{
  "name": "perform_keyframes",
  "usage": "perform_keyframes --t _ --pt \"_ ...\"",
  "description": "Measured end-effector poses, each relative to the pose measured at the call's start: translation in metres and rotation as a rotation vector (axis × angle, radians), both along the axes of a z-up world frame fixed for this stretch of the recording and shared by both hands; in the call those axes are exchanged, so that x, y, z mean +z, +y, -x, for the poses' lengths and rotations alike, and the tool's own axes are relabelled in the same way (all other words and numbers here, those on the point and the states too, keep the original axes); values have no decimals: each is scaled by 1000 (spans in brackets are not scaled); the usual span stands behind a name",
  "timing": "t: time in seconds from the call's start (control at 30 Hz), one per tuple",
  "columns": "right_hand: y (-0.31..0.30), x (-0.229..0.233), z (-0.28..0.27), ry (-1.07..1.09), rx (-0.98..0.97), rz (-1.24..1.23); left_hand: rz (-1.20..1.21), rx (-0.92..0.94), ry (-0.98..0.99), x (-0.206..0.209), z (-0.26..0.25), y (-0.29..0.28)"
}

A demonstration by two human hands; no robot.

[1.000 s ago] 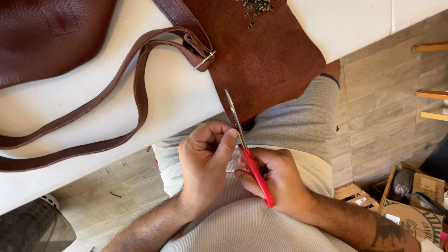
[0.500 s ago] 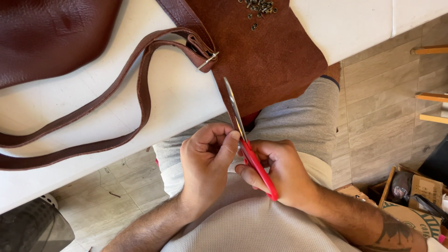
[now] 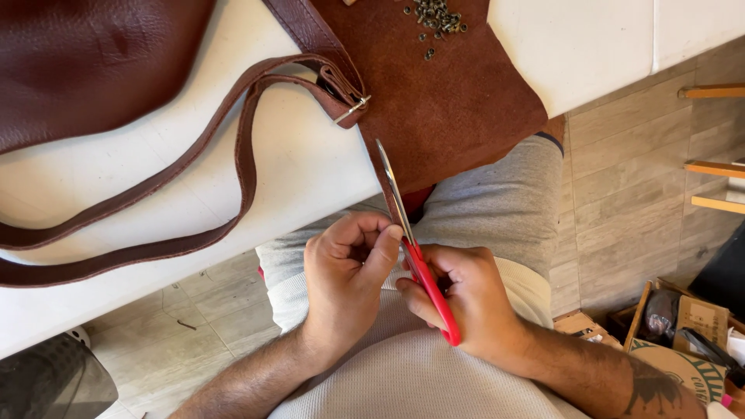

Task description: Trimming leather edges and assembling a leather bag using scissors and a hand press

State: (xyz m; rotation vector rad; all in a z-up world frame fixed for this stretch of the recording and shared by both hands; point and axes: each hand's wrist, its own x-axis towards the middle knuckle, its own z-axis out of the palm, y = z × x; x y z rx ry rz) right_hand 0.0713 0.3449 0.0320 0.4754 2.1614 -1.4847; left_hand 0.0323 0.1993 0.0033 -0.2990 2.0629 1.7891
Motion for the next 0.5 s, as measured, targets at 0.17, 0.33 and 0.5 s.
perform_keyframes --t 0.17,0.33,0.5 --pt "2 -4 -2 -46 -27 24 16 -70 -16 8 7 -6" --pt "5 -7 -1 -78 -9 45 222 -366 459 37 42 -27" --pt "4 -13 -7 -130 -90 98 775 -484 1428 65 121 -25"
